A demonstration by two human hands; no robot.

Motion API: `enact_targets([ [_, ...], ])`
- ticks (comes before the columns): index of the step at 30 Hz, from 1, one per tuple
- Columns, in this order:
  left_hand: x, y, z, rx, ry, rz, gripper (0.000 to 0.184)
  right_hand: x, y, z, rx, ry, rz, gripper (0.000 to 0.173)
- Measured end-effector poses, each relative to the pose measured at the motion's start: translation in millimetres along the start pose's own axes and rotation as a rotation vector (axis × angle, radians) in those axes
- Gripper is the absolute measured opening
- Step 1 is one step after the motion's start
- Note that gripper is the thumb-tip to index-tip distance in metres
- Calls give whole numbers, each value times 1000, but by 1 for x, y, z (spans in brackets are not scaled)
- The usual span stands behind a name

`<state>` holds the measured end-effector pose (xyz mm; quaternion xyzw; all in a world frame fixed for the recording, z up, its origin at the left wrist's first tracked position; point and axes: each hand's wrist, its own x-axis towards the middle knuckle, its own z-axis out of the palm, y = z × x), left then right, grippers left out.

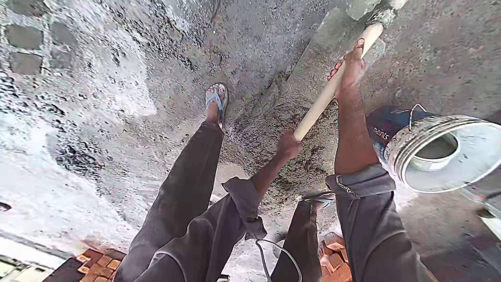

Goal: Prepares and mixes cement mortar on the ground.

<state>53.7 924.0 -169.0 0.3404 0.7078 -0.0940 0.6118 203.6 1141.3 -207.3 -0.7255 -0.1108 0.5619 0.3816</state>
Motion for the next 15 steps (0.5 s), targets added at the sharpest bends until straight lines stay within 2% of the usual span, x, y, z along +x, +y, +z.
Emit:
enact_targets([
  [3, -63, -47, 20, 57, -100, -194, 39, -41, 83, -22, -18, -2, 158, 54],
  [6, -110, -75, 26, 125, -161, -302, 43, -81, 135, -47, -55, 54, 339, 60],
  [9, -154, -71, 11, 193, -203, -340, 46, -125, 141, -74, -34, 59, 495, 66],
  [11, -179, -61, 3, 221, -223, -327, 46, -134, 135, -87, 68, 103, 504, 61],
  [15, -233, -48, -13, 338, -292, -301, 49, -185, 113, -124, 224, 129, 486, 56],
])
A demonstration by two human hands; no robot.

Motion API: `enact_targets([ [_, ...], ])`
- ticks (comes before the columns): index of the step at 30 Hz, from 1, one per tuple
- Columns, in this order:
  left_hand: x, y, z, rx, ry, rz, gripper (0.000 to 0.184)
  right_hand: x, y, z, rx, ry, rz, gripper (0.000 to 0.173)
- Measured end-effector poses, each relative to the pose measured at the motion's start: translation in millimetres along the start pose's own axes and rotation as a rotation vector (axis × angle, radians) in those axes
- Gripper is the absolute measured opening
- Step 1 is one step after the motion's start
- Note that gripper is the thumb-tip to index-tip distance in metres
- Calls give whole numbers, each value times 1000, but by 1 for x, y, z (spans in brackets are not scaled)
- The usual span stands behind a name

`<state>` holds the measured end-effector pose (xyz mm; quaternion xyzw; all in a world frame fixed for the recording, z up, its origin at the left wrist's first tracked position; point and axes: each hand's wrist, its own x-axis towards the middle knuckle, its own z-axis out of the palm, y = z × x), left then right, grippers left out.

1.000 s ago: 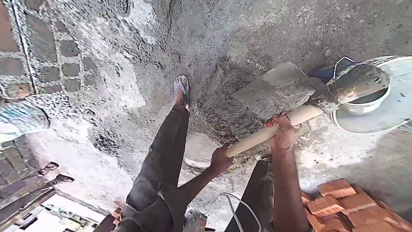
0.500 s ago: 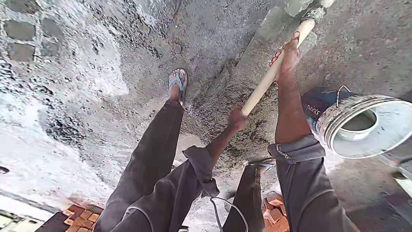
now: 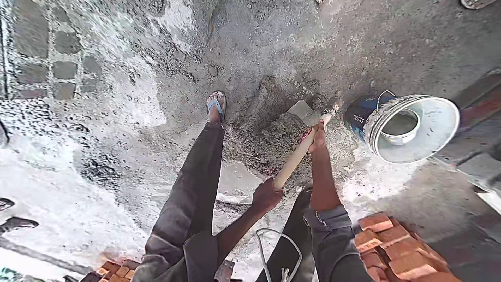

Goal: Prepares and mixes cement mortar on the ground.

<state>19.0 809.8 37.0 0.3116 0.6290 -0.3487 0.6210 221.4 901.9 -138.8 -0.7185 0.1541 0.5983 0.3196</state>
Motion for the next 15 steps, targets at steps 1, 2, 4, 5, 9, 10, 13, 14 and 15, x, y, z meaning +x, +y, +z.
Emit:
enact_targets([
  [1, -13, -2, -4, 32, -13, 5, 50, -9, 2, -8, 51, 6, -5, 55],
  [2, -26, -6, -7, 59, -26, 11, 51, -18, 6, -15, 101, 24, -4, 54],
  [4, -49, -11, -14, 117, -53, 26, 54, -38, 12, -26, 205, 52, 7, 54],
  [5, -60, -14, -17, 141, -75, 32, 57, -51, 14, -32, 258, 64, 22, 52],
  [9, -99, -43, -20, 233, -92, 74, 63, -102, 39, -51, 446, 130, 120, 52],
  [10, -105, -47, -19, 265, -81, 110, 64, -111, 41, -58, 488, 142, 133, 53],
  [13, -138, -52, -23, 289, -119, 185, 70, -144, 60, -81, 607, 188, 202, 54],
  [14, -149, -50, -25, 287, -147, 199, 74, -153, 64, -89, 641, 194, 211, 54],
  [15, -161, -46, -28, 297, -185, 207, 78, -162, 68, -97, 677, 195, 222, 54],
])
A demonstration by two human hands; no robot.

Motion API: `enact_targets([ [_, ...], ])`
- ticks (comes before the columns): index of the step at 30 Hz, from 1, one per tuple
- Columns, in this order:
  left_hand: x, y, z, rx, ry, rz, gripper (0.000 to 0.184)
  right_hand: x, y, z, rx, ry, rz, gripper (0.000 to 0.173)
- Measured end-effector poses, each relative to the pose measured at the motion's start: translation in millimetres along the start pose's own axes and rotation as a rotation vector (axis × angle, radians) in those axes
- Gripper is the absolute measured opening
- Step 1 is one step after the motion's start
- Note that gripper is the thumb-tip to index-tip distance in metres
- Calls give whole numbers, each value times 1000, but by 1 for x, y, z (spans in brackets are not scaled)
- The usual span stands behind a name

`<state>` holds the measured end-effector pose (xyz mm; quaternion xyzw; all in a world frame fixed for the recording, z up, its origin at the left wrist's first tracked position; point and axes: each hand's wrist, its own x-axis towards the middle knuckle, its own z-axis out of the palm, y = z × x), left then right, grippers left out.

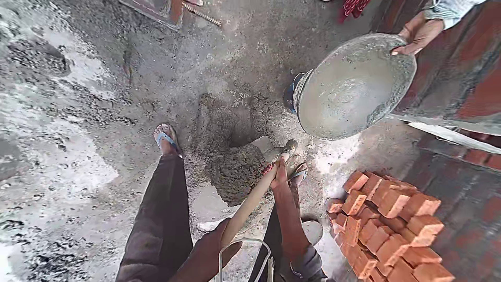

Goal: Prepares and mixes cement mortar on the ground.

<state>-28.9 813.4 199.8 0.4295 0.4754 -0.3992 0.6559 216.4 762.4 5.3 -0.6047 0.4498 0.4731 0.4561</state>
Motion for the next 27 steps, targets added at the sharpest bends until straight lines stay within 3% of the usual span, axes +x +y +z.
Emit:
enact_targets([
  [4, -45, 45, -4, 108, -176, 66, 88, -49, -25, -40, 132, 25, -5, 55],
  [8, -78, 99, -9, 198, -254, 234, 87, -95, -77, -68, 201, 10, -99, 54],
  [13, -116, 172, -23, 168, -272, 467, 81, -179, -181, -59, 234, -38, -292, 51],
  [16, -128, 201, -37, 184, -247, 652, 78, -233, -236, -46, 254, -116, -505, 36],
  [19, -103, 205, -57, 245, -80, 741, 69, -268, -256, -31, 312, -259, -773, 18],
  [21, -70, 196, -70, 308, 192, 664, 77, -268, -252, -17, 306, -350, -924, 18],
  [23, -38, 175, -82, 360, 366, 592, 86, -257, -246, -10, 268, -401, -938, 17],
  [27, -6, 125, -109, 338, 382, 537, 78, -236, -270, 0, 223, -443, -1102, 25],
])
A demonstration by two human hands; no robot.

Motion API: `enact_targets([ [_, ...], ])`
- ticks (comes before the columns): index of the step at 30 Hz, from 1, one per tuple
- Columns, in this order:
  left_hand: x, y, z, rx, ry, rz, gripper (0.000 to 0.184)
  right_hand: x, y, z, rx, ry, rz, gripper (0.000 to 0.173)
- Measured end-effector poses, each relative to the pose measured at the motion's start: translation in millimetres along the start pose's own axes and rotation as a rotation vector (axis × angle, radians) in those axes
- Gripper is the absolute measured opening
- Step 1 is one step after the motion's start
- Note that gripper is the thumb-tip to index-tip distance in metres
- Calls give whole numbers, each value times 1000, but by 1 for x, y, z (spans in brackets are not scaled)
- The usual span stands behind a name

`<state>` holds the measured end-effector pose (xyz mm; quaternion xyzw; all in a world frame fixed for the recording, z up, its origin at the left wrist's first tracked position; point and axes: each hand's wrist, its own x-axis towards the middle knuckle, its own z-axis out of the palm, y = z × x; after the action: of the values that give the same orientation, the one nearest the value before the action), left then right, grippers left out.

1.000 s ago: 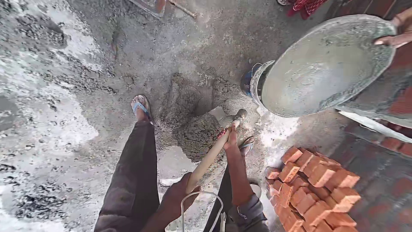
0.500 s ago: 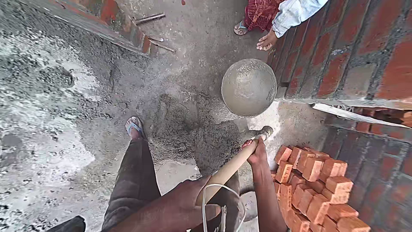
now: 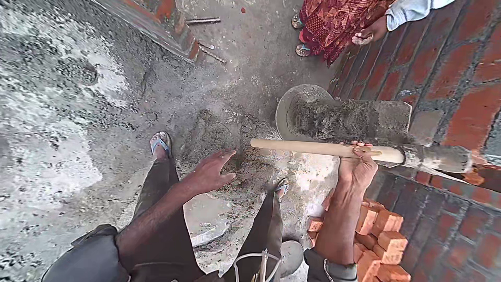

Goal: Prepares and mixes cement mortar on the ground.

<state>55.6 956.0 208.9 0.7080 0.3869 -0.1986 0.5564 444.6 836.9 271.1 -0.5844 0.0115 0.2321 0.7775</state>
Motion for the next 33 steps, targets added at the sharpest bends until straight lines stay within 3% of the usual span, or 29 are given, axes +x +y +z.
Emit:
enact_targets([
  [4, -9, -48, 17, -81, -26, -87, 74, 2, -30, -25, -33, -127, -138, 27],
  [9, -5, -19, 26, -165, -66, -56, 73, 3, -41, -40, -52, -182, -113, 28],
  [11, 15, -12, 19, -170, 2, -15, 71, 22, -21, -37, -2, -270, -91, 29],
  [14, 16, -15, 54, -203, -22, -9, 77, 4, -5, -68, -39, -317, 17, 32],
  [16, 33, -24, 63, -174, 48, 0, 87, -8, 23, -60, 11, -354, 67, 31],
  [20, 9, -48, 124, -170, -64, 18, 97, -96, 68, -83, 34, -281, 307, 29],
  [23, -31, -74, 172, -267, -277, -41, 79, -168, 104, -90, -52, -184, 551, 26],
  [26, -54, -101, 197, -274, -432, -227, 66, -180, 139, -30, -505, 288, 1035, 26],
  [28, -65, -126, 215, -215, -469, -326, 65, -211, 226, -134, -535, -129, 867, 33],
  [29, -67, -137, 219, -161, -452, -368, 62, -220, 253, -169, -619, -229, 917, 41],
  [31, -59, -152, 216, -106, -349, -418, 59, -234, 249, -181, -804, -325, 1025, 41],
  [33, -52, -154, 204, -217, -206, -404, 58, -245, 196, -164, -812, -411, 1051, 36],
])
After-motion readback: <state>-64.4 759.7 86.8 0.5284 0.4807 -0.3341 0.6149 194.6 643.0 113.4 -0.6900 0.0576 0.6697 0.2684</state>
